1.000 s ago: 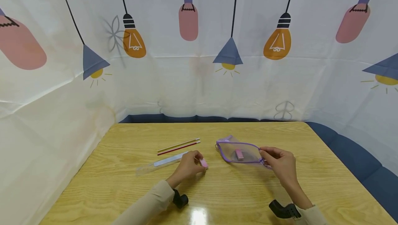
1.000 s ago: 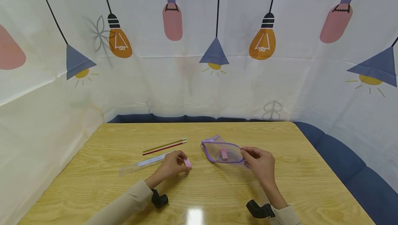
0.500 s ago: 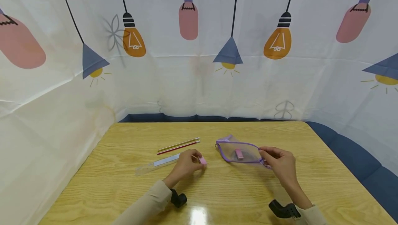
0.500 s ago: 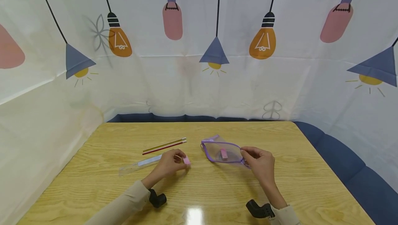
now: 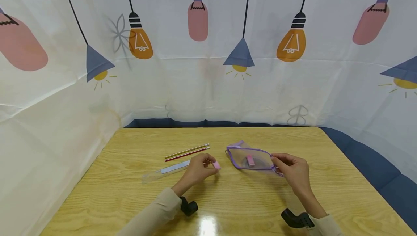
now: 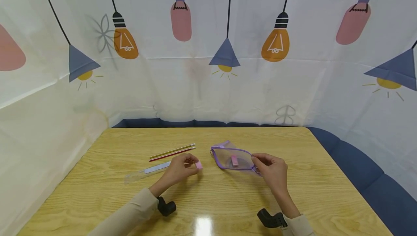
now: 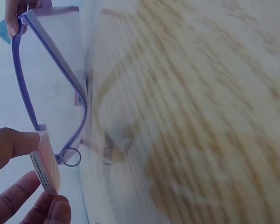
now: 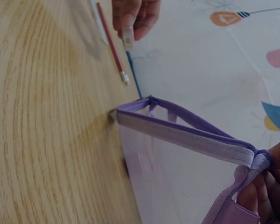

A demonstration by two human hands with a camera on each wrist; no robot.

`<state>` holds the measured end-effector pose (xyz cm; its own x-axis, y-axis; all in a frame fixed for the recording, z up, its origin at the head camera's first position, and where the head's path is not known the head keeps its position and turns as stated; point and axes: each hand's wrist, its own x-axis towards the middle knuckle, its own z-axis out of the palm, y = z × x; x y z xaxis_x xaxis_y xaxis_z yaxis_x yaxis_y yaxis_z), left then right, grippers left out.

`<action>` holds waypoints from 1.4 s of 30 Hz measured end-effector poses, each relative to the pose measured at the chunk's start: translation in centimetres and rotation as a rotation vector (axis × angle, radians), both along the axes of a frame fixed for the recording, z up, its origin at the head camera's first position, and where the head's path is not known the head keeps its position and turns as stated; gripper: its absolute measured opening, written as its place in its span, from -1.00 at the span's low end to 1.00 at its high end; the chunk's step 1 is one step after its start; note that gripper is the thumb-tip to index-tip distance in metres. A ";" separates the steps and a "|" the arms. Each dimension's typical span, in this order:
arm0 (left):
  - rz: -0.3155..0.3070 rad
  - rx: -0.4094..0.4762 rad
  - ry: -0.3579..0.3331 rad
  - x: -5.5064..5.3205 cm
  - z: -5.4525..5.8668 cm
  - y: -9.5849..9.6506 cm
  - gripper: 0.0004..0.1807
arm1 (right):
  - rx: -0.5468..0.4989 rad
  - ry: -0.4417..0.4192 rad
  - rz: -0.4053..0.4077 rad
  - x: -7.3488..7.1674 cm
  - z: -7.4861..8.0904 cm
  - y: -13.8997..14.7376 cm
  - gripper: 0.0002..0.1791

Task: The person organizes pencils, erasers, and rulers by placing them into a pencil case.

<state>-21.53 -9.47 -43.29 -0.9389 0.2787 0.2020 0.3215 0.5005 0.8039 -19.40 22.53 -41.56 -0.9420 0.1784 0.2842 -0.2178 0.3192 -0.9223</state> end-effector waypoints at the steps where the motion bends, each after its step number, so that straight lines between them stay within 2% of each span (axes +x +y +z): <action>1: -0.001 0.006 0.003 0.0 0.1 0.1 -0.74 | 0.000 0.000 0.000 0.0 0.0 0.0 -0.72; 11: 0.001 0.089 0.014 -0.1 0.8 1.0 -0.75 | 0.001 0.010 0.005 0.1 0.1 -0.1 -0.72; 28: 0.008 0.108 0.090 -0.9 2.0 3.1 -0.80 | 0.006 -0.002 0.015 0.1 0.2 -0.1 -0.72; 32: -0.005 0.123 0.105 -1.2 1.8 3.5 -0.79 | 0.000 -0.003 0.015 0.1 0.1 -0.1 -0.72; 42: -0.009 0.156 0.090 -2.2 1.1 4.8 -0.77 | 0.009 0.015 0.011 0.2 0.2 -0.2 -0.69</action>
